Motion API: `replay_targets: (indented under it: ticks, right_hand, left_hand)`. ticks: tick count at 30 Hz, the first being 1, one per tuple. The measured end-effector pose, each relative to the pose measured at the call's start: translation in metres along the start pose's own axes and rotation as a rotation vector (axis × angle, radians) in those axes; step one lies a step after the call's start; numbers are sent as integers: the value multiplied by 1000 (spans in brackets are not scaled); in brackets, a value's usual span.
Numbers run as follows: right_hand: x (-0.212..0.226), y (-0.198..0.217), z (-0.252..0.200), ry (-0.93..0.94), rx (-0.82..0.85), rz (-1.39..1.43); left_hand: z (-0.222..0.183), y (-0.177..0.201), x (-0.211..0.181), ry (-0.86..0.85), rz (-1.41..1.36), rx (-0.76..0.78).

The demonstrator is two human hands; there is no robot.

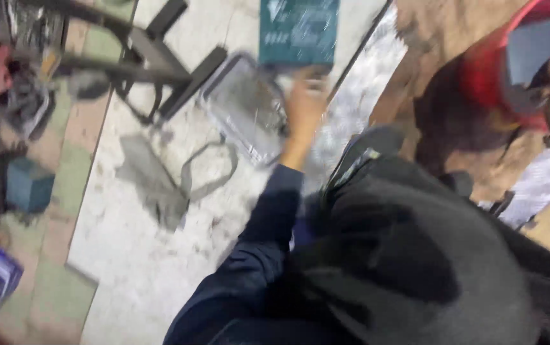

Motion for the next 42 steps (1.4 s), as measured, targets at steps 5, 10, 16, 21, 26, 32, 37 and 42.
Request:
replay_targets:
  ticks: [5, 10, 16, 21, 26, 32, 37, 42]
  right_hand:
    - [202, -22, -134, 468, 12, -124]
    - [195, -37, -159, 379, 189, -210]
    - [208, -33, -159, 289, 233, -288]
    - [208, -29, -161, 249, 250, -283]
    - [201, -26, -161, 228, 238, -267]
    - [203, -21, -161, 202, 240, -281]
    - [210, -13, -167, 33, 211, -156]
    - [215, 6, -177, 18, 174, -138]
  left_hand:
    - [22, 106, 212, 81, 937, -108]
    - [5, 121, 236, 111, 531, -22]
    - [-19, 113, 152, 289, 590, 148]
    - [-25, 115, 126, 348, 549, 83]
    - [-13, 133, 178, 372, 466, -172]
    - [-5, 147, 197, 487, 363, -285]
    - [9, 143, 250, 494, -371, -340]
    - [-7, 167, 229, 556, -463, -375]
Point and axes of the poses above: each hand's wrist, its own z-axis towards the middle knuckle, its own y-axis out of the back of the hand, x = y × z, the point moved 2 cm from there along z, towards the middle knuckle, and after that the axes turned 11 degrees about -x, right-handed, at the moved point
